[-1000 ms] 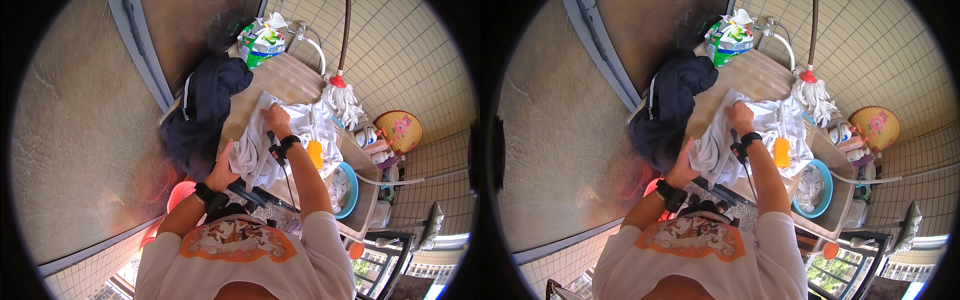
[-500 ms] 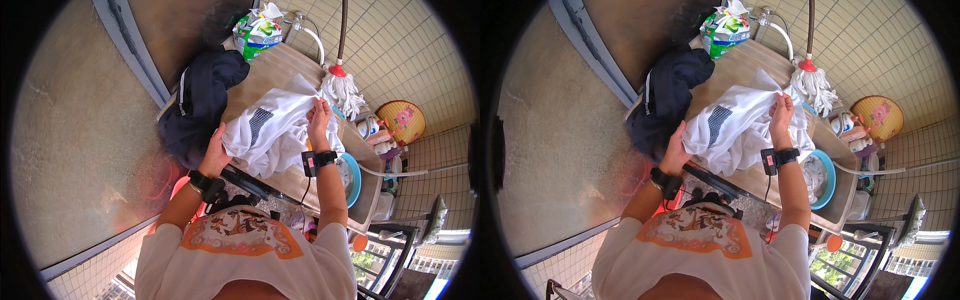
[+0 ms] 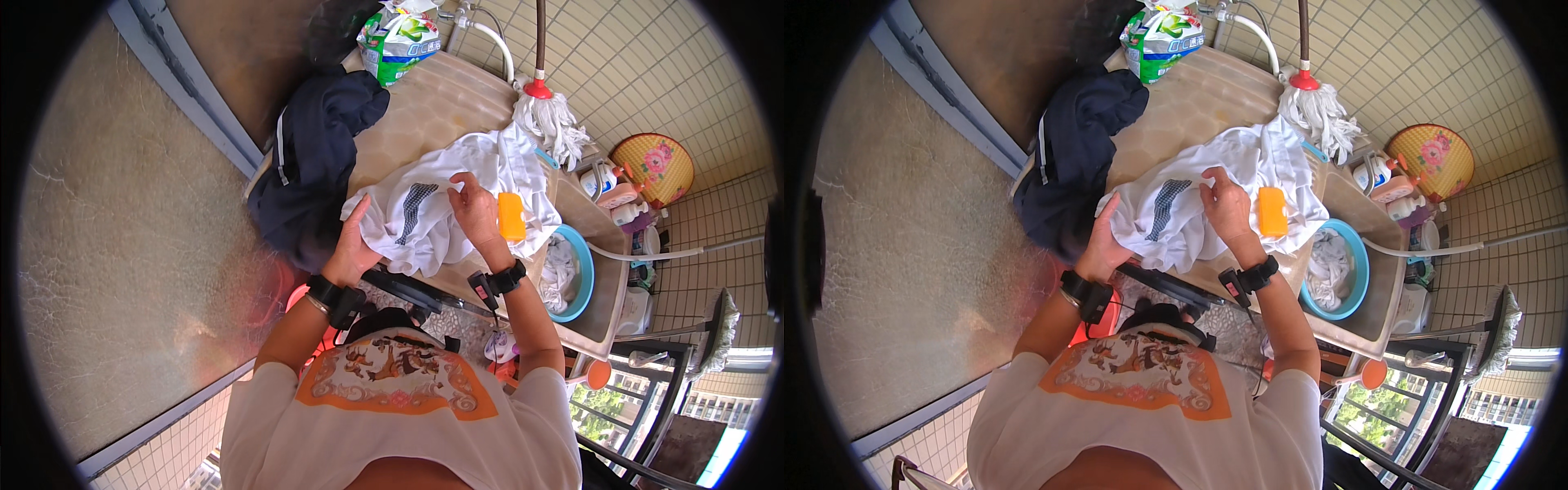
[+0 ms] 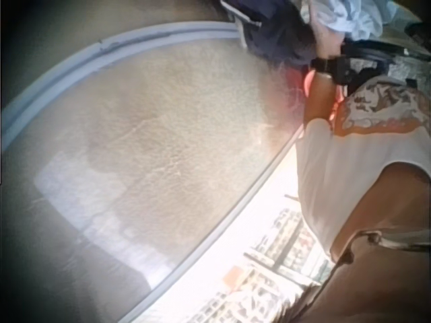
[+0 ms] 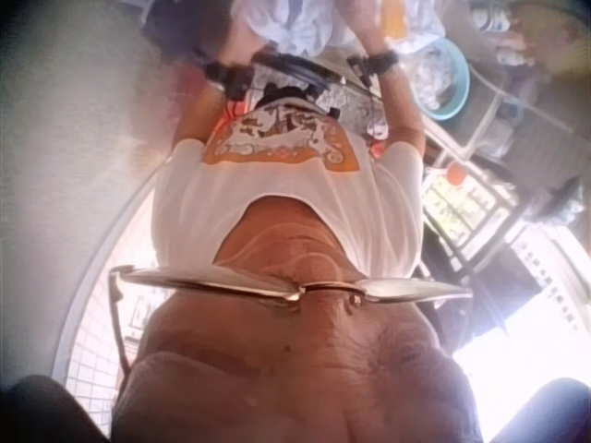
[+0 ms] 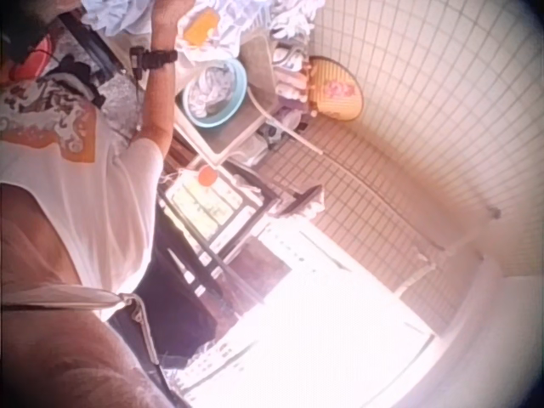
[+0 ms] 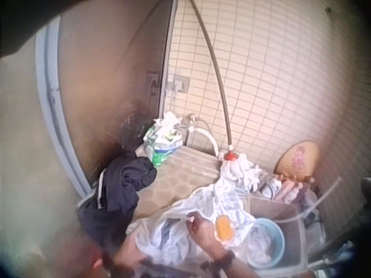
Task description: The person washes a white shirt by hand at a sink, using a bar of soap to rub and scrub various sections of the fabric before spreading it out on the counter to check it.
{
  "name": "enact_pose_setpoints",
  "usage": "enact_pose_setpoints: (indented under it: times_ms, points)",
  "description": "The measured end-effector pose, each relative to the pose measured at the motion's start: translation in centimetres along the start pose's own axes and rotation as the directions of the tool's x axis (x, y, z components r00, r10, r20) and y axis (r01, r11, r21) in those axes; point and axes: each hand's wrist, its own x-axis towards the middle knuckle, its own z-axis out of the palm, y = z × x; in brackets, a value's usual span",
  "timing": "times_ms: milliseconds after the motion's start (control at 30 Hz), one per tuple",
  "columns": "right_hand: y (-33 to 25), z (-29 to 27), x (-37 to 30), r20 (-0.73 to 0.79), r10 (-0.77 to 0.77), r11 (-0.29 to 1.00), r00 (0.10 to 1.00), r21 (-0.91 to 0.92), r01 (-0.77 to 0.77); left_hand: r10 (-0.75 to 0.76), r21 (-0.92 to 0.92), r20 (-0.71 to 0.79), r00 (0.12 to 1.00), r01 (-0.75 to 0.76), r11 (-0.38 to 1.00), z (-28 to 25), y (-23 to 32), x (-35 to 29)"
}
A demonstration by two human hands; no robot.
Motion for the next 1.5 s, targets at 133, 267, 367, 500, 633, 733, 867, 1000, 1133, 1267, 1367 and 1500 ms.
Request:
enact_pose_setpoints:
  times_ms: [133, 267, 367, 500, 633, 733, 867, 1000, 1133, 1267, 1367, 1500]
  points:
    - [-0.3, 3.0, -0.8, 0.103, -0.129, 0.933, 0.986, -0.325, 0.156, -0.194, 0.100, -0.032, 0.981, 0.196, 0.975, -2.1, -0.4, 1.2]
    - [-1.5, 2.6, -1.3, 0.006, -0.113, 0.939, 0.994, -0.325, 0.109, -0.186, 0.253, -0.029, 0.982, 0.187, 0.949, -2.8, -0.3, 1.4]
    - [-4.0, 0.9, -2.0, -0.149, -0.172, 0.970, 0.974, -0.201, 0.140, -0.046, 0.261, 0.017, 0.999, 0.040, 0.964, -1.2, -0.9, 1.6]
    - [-6.2, 1.8, -4.5, -0.156, -0.145, 0.989, 0.977, -0.044, 0.140, -0.178, 0.079, 0.054, 0.983, 0.173, 0.982, 2.3, -1.8, 1.7]
    - [-6.0, 3.3, -7.2, -0.062, -0.120, 0.993, 0.991, 0.012, 0.121, -0.196, 0.386, -0.086, 0.977, 0.214, 0.897, 3.3, -1.5, 1.7]
    - [-5.4, 2.7, -7.4, 0.011, -0.123, 0.991, 0.992, 0.048, 0.122, -0.094, 0.356, -0.116, 0.989, 0.129, 0.926, 1.4, -1.8, 2.5]
    - [-2.8, 0.7, -3.8, 0.274, 0.204, 0.761, 0.940, 0.559, -0.328, -0.125, 0.234, -0.117, 0.985, 0.150, 0.961, -2.6, -2.2, 4.5]
    - [0.5, 1.2, 0.4, 0.053, 0.380, 0.614, 0.923, 0.733, -0.294, -0.128, 0.270, -0.116, 0.985, 0.155, 0.950, 0.7, -2.3, 3.8]
    - [-0.5, 6.0, 0.0, 0.013, -0.161, 0.941, 0.987, 0.304, 0.150, -0.175, 0.317, -0.017, 0.984, 0.172, 0.933, -3.4, -2.4, 5.4]
    - [1.5, 7.3, -0.9, 0.194, -0.206, 0.978, 0.959, 0.084, 0.193, -0.152, 0.345, -0.080, 0.985, 0.170, 0.923, -3.2, -3.6, 5.0]
    - [3.1, 7.3, -0.3, 0.243, -0.250, 0.960, 0.937, -0.063, 0.272, -0.117, 0.354, -0.138, 0.983, 0.160, 0.922, -2.6, -3.9, 4.3]
    - [5.4, 7.2, 1.1, 0.256, -0.217, 0.921, 0.942, -0.267, 0.285, -0.119, 0.371, -0.205, 0.971, 0.190, 0.909, -4.3, -3.8, 4.4]
